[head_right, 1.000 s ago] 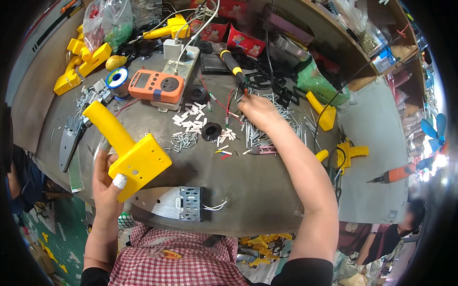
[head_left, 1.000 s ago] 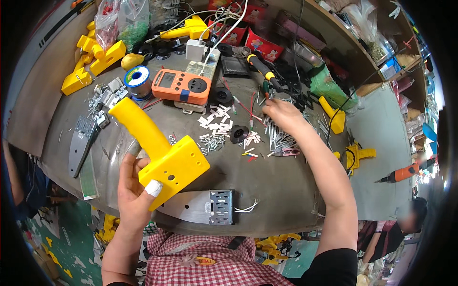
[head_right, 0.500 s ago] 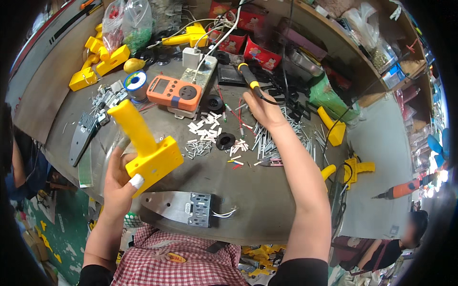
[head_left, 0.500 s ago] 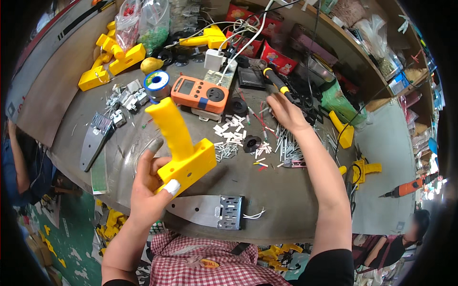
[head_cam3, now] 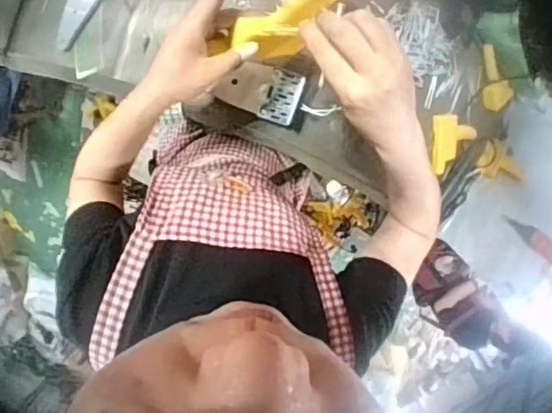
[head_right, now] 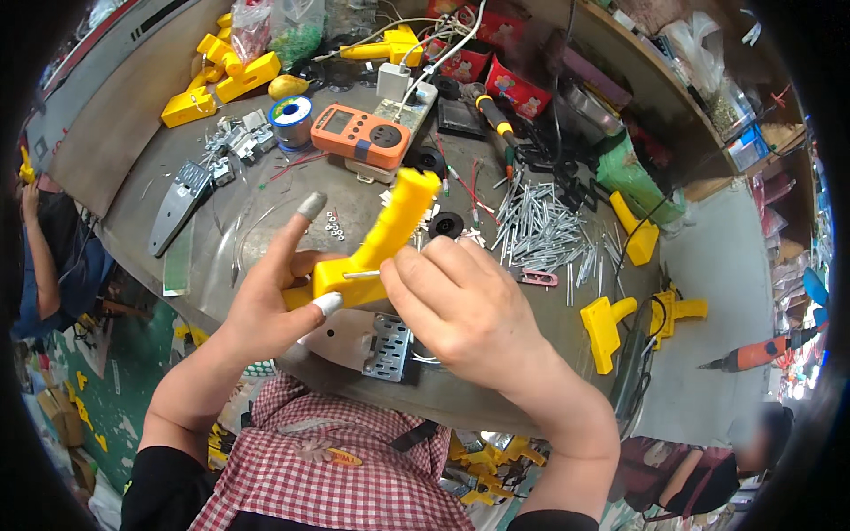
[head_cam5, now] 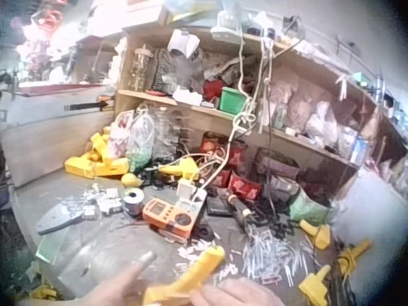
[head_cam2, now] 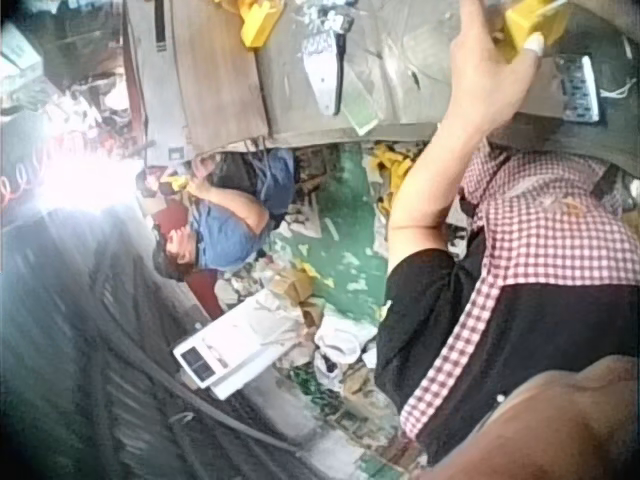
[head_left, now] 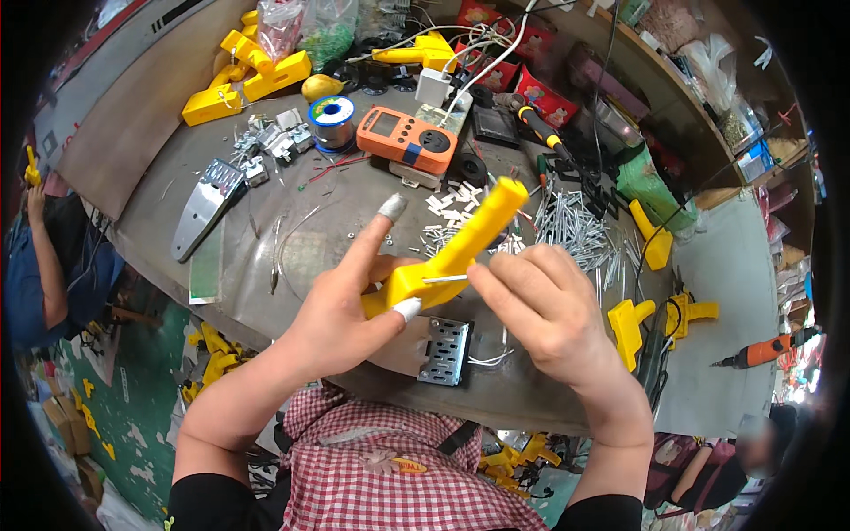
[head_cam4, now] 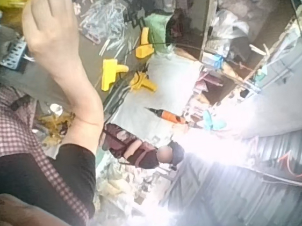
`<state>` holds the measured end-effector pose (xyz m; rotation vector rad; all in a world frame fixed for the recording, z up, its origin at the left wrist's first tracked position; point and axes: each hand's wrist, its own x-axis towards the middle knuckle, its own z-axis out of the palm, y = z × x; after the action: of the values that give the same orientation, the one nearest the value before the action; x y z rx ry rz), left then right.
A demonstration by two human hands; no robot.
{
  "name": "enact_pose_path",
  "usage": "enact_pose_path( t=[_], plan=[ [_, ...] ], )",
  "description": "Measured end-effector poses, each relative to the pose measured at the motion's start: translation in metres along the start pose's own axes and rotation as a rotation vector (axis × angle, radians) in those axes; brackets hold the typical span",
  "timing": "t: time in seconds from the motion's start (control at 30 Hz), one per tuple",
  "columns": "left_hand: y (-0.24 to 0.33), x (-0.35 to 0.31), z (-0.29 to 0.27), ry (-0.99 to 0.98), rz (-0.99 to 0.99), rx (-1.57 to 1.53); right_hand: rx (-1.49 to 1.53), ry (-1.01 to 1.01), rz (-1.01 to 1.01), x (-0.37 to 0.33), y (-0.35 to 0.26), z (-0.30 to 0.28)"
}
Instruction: Assembling internal components and screws into a yellow plastic housing for an industrial tool.
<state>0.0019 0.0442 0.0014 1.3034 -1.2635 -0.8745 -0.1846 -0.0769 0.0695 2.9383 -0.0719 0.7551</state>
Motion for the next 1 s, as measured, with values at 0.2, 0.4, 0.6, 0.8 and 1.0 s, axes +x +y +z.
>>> enact_pose_path(
  t=[0.2,0.4,0.6,0.8,1.0],
  plan=[
    [0.021,0.005,0.006,-0.194,0.132,0.195,0.172,-0.194,-0.164,0.008,-0.006,-0.013],
    [0.013,0.014,0.006,-0.055,0.007,-0.161,0.154,0.209,0.124,-0.027,0.008,-0.029],
    [0.017,0.015,0.010,-0.084,-0.051,-0.300,-0.224,-0.067,0.233,-0.037,0.009,-0.023],
    [0.022,0.015,0.017,-0.103,0.049,-0.172,-0.237,0.011,0.206,-0.036,0.017,-0.051],
    [0.016,0.014,0.020,-0.098,0.041,-0.174,-0.025,-0.042,0.164,-0.036,0.017,-0.033]
  ],
)
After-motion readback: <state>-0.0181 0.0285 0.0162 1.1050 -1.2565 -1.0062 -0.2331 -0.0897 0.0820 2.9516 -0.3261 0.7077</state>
